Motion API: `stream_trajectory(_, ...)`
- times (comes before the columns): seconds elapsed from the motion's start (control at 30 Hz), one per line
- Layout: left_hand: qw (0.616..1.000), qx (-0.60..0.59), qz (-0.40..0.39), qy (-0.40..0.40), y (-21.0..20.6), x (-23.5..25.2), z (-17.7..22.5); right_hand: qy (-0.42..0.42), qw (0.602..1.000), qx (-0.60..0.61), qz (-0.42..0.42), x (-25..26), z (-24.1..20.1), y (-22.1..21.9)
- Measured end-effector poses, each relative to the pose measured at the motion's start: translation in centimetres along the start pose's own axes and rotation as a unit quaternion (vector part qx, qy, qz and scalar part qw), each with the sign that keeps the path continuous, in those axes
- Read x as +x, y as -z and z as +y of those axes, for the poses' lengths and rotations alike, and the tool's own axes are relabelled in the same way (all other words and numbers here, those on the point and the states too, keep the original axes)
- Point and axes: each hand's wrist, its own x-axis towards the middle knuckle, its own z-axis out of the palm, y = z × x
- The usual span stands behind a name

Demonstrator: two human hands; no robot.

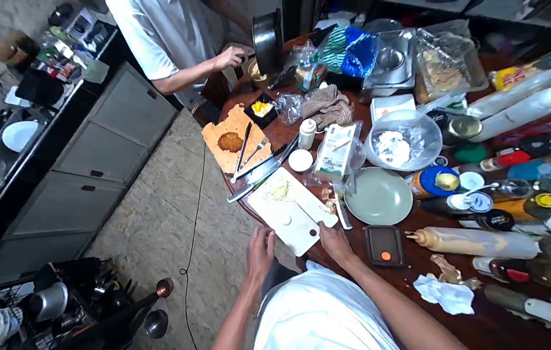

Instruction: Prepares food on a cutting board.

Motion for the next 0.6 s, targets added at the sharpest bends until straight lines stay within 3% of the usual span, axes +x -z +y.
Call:
stream_trajectory(0.07,0.983,0.17,-0.06,-0.021,-1.9,0.1,-4.4,0.003,1.0,-0.012,-0.009,0.2,-0.1,0.5)
stream_trajectory(0.13,0.965,0.229,-0.131,-0.014,-3.5,0.1,-6.8,0.0,1.0,-0.007,-0.024,0.0,0.0,0.5)
stream_trajectory(0.3,0.957,0.241,-0.163,-0.01,-7.1,1.7,-9.1,-0.013,0.998,-0.005,-0.054,0.1,0.0,1.7)
stream_trajectory(0.6,0.952,0.237,-0.167,-0.098,-10.9,2.3,-11.1,0.044,0.994,-0.023,-0.1,-2.6,0.0,0.5)
